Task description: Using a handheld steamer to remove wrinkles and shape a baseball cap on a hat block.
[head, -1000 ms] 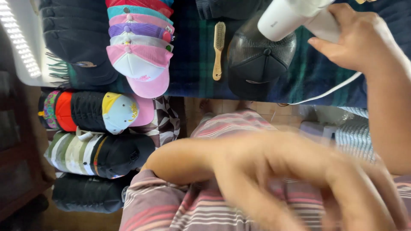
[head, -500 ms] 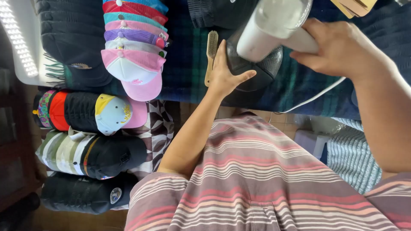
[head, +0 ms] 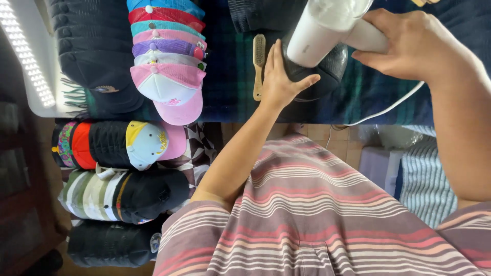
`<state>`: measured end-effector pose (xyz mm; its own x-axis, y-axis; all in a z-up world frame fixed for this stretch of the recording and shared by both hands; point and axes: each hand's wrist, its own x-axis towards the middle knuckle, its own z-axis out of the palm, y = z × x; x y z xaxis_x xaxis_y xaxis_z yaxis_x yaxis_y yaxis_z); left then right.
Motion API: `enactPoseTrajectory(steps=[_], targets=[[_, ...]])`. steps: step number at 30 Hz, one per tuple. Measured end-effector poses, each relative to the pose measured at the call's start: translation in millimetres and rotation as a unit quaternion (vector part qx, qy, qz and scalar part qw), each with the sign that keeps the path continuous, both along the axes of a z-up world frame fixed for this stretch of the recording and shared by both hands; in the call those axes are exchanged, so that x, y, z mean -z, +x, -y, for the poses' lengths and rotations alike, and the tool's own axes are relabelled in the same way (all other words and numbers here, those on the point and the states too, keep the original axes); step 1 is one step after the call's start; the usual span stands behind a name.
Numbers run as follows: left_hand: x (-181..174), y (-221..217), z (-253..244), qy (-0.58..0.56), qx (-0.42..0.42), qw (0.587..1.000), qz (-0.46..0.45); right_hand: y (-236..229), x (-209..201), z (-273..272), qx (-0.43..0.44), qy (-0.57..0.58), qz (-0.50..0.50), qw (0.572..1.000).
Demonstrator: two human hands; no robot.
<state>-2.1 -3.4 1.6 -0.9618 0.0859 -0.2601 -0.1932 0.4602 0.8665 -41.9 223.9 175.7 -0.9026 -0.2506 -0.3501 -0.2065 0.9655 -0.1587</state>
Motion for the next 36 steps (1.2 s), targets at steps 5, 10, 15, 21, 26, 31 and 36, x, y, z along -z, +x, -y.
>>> enactPoseTrajectory(steps=[5,10,15,21,26,31,36], targets=[[19,-4,-4,-0.017,0.036,0.998,-0.051,50,38,-32,0.057,-0.009,-0.119,0.991],[29,-8,1,-0.011,0.055,0.997,-0.056,118,54,-30,0.207,-0.121,-0.082,0.967],[40,-22,7,-0.037,0.129,0.980,-0.144,175,93,-25,0.332,-0.191,-0.105,0.918],[10,-62,-15,-0.232,0.296,0.892,-0.250,205,140,2,0.381,-0.267,-0.170,0.869],[-4,-71,-31,-0.294,0.310,0.872,-0.239,222,166,5,0.295,-0.236,-0.210,0.902],[-15,-77,-30,-0.283,0.309,0.878,-0.232,196,137,0,0.350,-0.269,-0.104,0.891],[-16,-98,-26,-0.193,0.307,0.923,-0.128,185,137,-18,0.289,-0.238,-0.081,0.924]])
